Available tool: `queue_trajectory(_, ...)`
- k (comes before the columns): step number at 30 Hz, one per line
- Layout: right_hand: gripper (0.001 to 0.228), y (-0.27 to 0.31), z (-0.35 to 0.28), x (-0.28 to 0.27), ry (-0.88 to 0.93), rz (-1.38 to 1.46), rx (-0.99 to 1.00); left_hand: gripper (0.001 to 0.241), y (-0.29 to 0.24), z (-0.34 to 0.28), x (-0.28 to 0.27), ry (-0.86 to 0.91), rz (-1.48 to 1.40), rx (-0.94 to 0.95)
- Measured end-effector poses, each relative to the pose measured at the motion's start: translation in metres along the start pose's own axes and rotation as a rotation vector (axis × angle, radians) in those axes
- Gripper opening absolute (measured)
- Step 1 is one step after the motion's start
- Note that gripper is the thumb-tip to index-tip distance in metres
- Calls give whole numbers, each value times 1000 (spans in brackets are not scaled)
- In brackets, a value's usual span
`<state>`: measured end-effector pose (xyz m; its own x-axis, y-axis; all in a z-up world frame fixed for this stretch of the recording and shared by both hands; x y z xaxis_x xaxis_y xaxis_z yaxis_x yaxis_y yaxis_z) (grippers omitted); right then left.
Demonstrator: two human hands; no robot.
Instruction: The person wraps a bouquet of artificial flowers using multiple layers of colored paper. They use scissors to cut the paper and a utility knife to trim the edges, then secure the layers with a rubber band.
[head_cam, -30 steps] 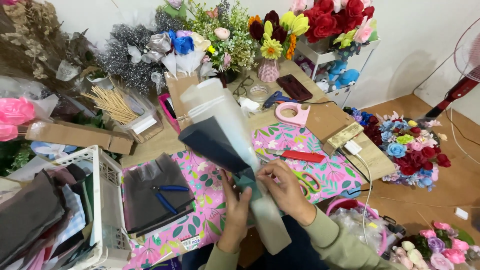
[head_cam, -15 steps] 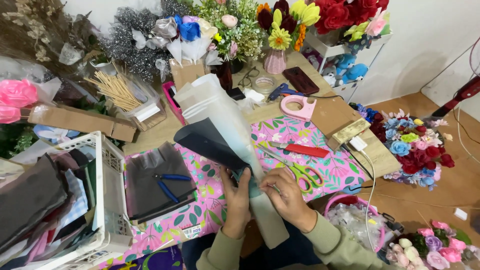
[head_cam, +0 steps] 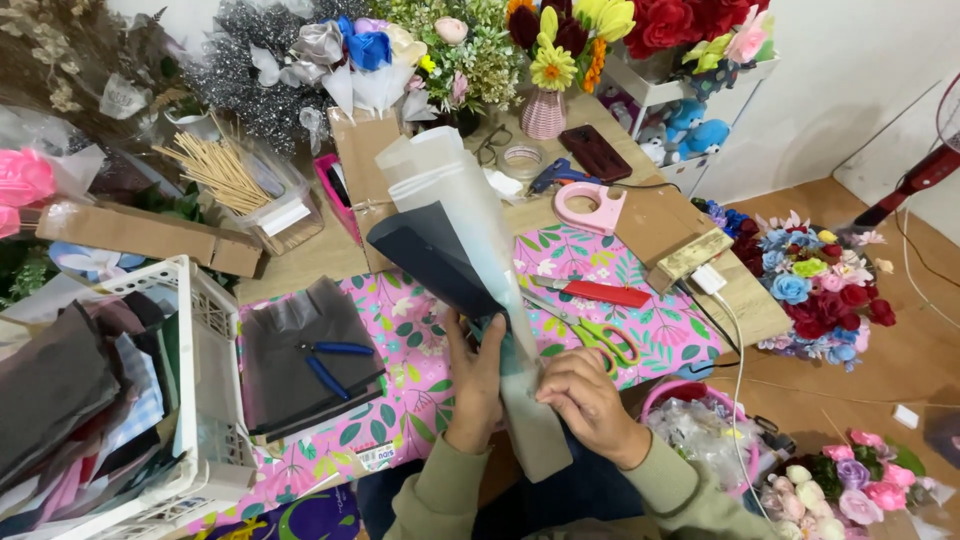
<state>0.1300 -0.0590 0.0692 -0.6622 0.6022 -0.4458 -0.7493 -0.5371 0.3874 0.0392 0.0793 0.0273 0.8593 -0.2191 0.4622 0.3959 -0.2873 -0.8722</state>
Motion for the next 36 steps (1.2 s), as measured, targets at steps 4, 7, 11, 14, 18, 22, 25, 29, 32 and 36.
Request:
queue_trajectory(4,18,11,-7,-2,48,15,-33,82,9,17,-2,-67,-64,-110)
queue_trajectory(7,13,5,-19,-9,32,20,-29,103,22,23,1,-38,7,-165)
queue_trajectory(11,13,6,-20,-19,23,7,-19,56,0,21,21,51,39,25)
queue_trajectory(14,12,-1,-23,-26,-2,31,18,109,19,18,21,-15,136,-223)
queue_trajectory(18,14,-25,-25,-41,-126,168,183,98,27,24,32,94,106,-213)
queue_trajectory(22,4,-62,-15,-44,-263,284,291,101,37,24,41,170,299,-171)
queue_trajectory(25,6,-89,-2,-28,-290,394,481,94,52,34,31,258,423,-152)
queue_trajectory(29,7,-122,-10,-1,-365,534,646,83,38,16,24,270,585,-104)
queue_trajectory(32,8,-126,-4,2,-399,599,700,64,22,4,27,285,561,109)
queue_trajectory(36,15,-128,-5,2,-384,560,744,63,21,4,16,253,421,176)
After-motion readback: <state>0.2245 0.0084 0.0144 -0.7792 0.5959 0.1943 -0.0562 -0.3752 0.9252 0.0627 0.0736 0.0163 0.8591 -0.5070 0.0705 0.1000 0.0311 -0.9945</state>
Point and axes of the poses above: each hand's wrist, its own z-axis towards the middle knuckle, its own x-axis out of the palm, y = z × x, the point moved 9 cm from there along z, towards the middle knuckle, and after that the axes turned 2 degrees about -z, right-handed, at the moved point
